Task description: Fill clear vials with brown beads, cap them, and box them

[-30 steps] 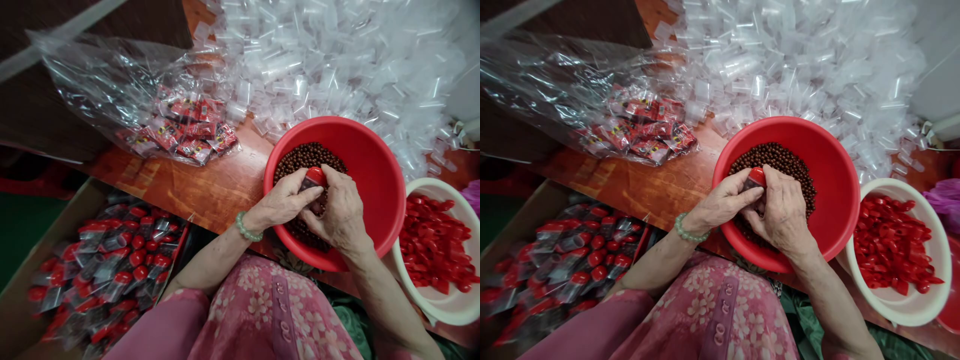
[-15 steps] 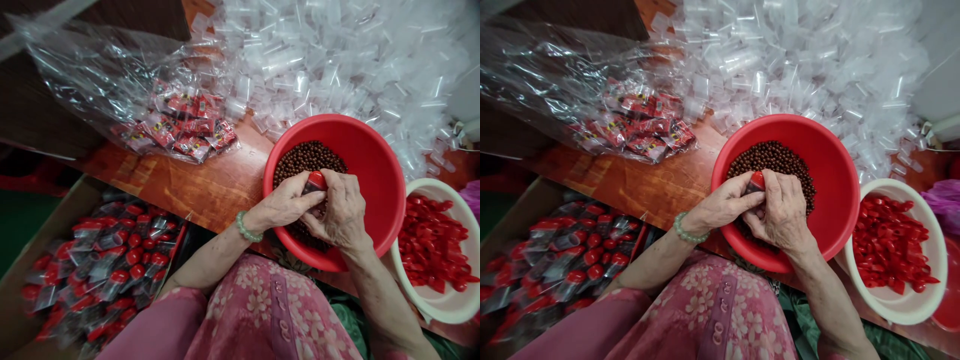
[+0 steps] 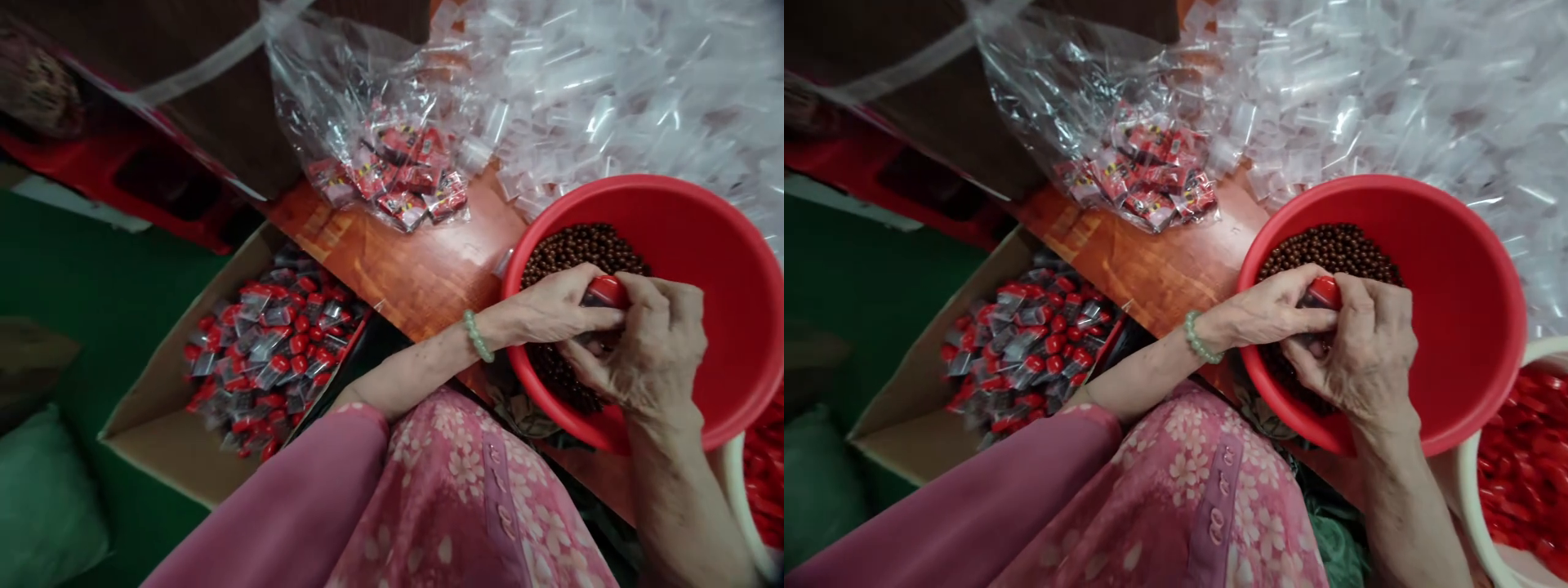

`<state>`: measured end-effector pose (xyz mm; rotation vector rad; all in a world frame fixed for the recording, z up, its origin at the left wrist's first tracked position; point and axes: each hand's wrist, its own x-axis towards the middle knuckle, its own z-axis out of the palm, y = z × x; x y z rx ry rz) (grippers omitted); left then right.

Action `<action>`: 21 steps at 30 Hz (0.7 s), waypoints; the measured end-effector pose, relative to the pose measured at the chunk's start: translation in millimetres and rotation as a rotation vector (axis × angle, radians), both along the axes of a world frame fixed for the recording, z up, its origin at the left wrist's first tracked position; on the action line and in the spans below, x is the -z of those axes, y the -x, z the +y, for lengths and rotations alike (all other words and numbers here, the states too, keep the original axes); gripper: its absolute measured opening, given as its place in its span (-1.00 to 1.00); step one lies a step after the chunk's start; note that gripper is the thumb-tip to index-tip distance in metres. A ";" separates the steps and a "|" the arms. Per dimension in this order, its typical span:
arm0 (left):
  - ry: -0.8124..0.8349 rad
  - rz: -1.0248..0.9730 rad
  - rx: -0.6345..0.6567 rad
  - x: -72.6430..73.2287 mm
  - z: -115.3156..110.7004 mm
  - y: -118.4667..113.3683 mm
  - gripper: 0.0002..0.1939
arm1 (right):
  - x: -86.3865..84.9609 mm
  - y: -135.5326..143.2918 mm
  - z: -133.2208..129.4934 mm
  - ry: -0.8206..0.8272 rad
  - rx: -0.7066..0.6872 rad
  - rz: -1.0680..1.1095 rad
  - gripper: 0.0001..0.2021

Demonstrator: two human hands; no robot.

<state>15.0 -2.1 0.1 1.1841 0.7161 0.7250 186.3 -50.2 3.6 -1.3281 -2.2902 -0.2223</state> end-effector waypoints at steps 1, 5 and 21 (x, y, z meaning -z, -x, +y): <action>0.006 0.001 -0.011 -1.5 -0.1 0.0 -0.78 | 0.4 -0.4 0.7 -0.015 -0.009 -0.015 -0.10; 0.005 -0.025 -0.026 -1.6 0.0 -1.3 -0.60 | -2.3 2.4 0.4 -0.036 -0.032 -0.054 -0.03; -0.179 0.337 -0.641 24.1 -90.5 154.2 -0.61 | -10.4 -0.9 -11.8 0.299 -0.081 -0.047 -0.25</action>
